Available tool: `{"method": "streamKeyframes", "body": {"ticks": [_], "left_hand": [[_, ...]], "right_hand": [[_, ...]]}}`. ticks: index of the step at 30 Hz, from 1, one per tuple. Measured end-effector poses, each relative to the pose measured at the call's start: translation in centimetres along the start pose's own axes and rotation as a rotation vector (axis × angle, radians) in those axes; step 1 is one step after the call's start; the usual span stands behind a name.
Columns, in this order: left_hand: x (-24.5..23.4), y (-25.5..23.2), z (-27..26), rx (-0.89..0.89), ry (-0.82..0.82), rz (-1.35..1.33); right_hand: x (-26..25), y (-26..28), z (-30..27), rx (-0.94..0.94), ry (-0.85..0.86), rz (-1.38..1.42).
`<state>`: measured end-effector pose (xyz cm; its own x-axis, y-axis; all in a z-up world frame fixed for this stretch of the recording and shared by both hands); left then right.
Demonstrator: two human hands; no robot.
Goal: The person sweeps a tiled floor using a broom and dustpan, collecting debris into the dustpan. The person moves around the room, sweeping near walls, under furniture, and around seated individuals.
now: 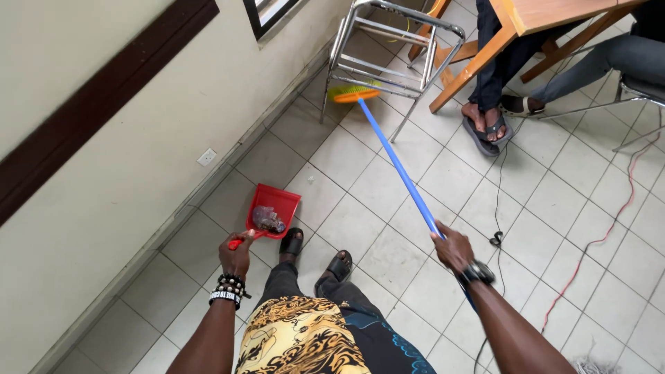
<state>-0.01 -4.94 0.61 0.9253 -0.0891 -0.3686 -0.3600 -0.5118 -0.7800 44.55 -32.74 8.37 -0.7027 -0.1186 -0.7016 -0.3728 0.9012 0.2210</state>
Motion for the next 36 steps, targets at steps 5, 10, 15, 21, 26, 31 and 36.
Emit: {"method": "streamKeyframes", "body": {"ticks": [5, 10, 15, 21, 26, 31, 36], "left_hand": [[-0.6, 0.0, 0.0, 0.009, 0.042, 0.065], [-2.0, 0.5, 2.5, 0.009, 0.136, 0.155], [-3.5, 2.0, 6.6, 0.028, 0.216, 0.261], [-5.4, 3.5, 9.9, 0.277, 0.395, 0.175], [-7.9, 5.0, 13.1, 0.357, 0.531, 0.250], [-10.4, 4.3, 14.1, 0.419, 0.661, 0.301], [-11.0, 5.0, 14.8, 0.371, 0.628, 0.291]], "right_hand": [[7.6, 2.2, 9.8, 0.049, -0.088, 0.196], [11.2, 7.3, 5.6, 0.108, 0.005, 0.158], [16.0, 7.8, -5.8, 0.119, 0.049, 0.128], [25.8, 5.4, -18.3, 0.228, 0.210, 0.247], [32.5, 1.1, -25.2, 0.327, 0.231, 0.301], [30.2, 4.4, -28.7, 0.317, 0.221, 0.232], [20.6, 18.0, -30.3, 0.538, 0.299, 0.661]]}}
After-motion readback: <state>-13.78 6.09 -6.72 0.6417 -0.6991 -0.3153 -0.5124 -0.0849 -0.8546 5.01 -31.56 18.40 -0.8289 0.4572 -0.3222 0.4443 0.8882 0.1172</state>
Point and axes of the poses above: each hand's wrist, its own z-axis towards the middle knuckle, its own x-axis out of the palm, y = z × x, the point moved 1 cm from there along z, towards the middle knuckle, and after that the axes turned 8 degrees about -z, right-handed, at the moved point
